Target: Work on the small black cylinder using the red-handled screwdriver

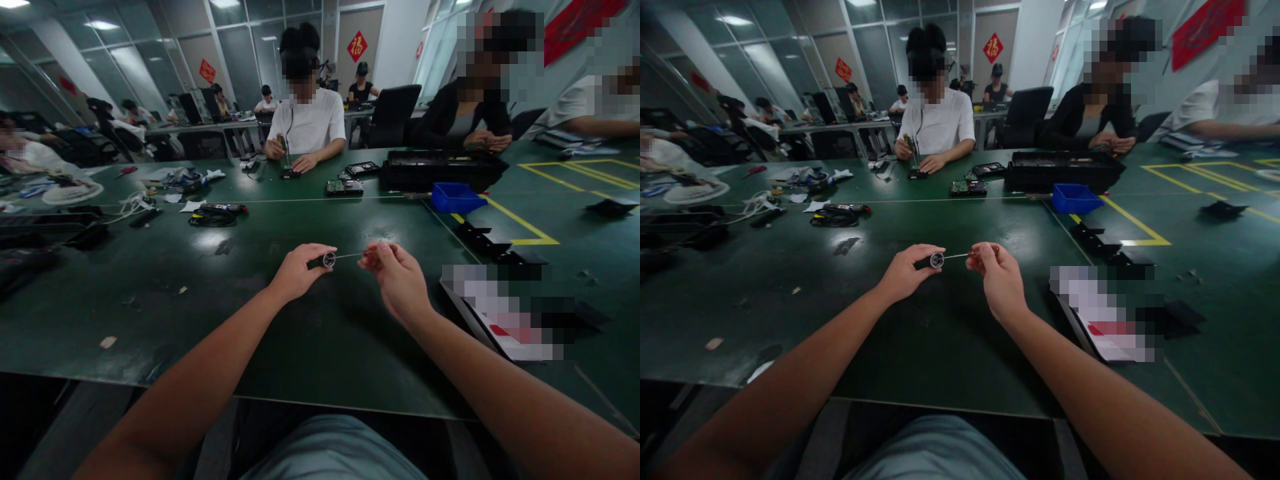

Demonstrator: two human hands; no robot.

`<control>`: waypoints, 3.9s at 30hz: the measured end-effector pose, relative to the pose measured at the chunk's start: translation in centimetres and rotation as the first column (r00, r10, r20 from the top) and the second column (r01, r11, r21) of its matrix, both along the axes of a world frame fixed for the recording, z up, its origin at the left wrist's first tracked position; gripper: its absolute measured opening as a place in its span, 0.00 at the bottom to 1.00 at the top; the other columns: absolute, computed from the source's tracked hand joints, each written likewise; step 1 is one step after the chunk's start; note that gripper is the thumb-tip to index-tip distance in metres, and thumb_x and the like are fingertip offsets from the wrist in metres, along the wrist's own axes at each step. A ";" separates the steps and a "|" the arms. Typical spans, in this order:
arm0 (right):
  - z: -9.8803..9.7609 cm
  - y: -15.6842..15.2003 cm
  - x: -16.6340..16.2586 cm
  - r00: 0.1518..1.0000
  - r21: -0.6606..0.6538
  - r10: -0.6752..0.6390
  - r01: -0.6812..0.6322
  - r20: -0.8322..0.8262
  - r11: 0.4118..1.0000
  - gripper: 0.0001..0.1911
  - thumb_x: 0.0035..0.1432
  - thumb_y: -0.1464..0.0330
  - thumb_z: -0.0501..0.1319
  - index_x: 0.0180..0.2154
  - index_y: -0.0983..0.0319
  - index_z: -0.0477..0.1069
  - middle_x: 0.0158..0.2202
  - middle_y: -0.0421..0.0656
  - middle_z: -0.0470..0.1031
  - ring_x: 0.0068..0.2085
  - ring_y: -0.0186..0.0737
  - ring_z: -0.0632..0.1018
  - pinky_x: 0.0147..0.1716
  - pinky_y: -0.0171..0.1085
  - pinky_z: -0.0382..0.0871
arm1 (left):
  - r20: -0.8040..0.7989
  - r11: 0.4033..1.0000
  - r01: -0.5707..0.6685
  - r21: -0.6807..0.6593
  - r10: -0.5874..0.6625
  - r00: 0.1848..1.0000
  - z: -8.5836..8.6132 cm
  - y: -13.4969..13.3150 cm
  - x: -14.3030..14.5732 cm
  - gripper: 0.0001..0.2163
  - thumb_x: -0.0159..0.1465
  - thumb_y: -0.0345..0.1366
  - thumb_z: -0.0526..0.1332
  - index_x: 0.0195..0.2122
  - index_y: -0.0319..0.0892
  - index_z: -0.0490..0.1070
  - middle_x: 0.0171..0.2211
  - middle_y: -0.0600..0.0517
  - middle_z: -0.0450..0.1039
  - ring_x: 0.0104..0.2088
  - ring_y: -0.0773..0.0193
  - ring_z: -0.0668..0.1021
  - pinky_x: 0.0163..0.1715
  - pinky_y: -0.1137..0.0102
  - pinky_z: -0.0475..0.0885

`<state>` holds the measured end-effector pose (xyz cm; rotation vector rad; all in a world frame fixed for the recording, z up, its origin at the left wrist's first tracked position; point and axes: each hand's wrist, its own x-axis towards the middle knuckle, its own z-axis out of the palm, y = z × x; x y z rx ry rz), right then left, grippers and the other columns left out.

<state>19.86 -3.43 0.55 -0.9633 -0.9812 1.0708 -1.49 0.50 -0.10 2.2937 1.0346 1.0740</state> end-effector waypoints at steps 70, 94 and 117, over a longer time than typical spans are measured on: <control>1.9 -1.8 0.3 0.685 0.123 -0.027 -0.092 0.728 0.988 0.16 0.68 0.55 0.56 0.39 0.59 0.76 0.27 0.40 0.77 0.29 0.40 0.78 0.30 0.39 0.67 | -0.137 0.998 -0.031 -0.063 0.022 0.990 -0.3 -0.1 -0.3 0.18 0.62 0.32 0.69 0.53 0.47 0.76 0.50 0.49 0.79 0.52 0.55 0.78 0.56 0.56 0.70; -0.6 -0.2 -0.1 0.973 0.101 -0.068 0.046 0.220 0.994 0.15 0.64 0.54 0.61 0.40 0.59 0.75 0.34 0.42 0.78 0.35 0.40 0.79 0.41 0.44 0.74 | -0.011 0.998 -0.032 -0.053 0.031 0.999 -0.4 -0.1 0.0 0.19 0.62 0.32 0.70 0.55 0.46 0.76 0.52 0.48 0.78 0.53 0.56 0.78 0.58 0.57 0.69; 0.3 -0.8 -0.2 0.876 0.178 -0.155 0.080 0.457 0.981 0.13 0.67 0.57 0.57 0.40 0.59 0.72 0.33 0.43 0.79 0.35 0.41 0.80 0.39 0.44 0.74 | -0.110 1.000 -0.028 0.006 0.029 0.994 0.0 0.1 0.0 0.18 0.62 0.30 0.69 0.54 0.47 0.76 0.51 0.49 0.79 0.52 0.56 0.77 0.56 0.56 0.70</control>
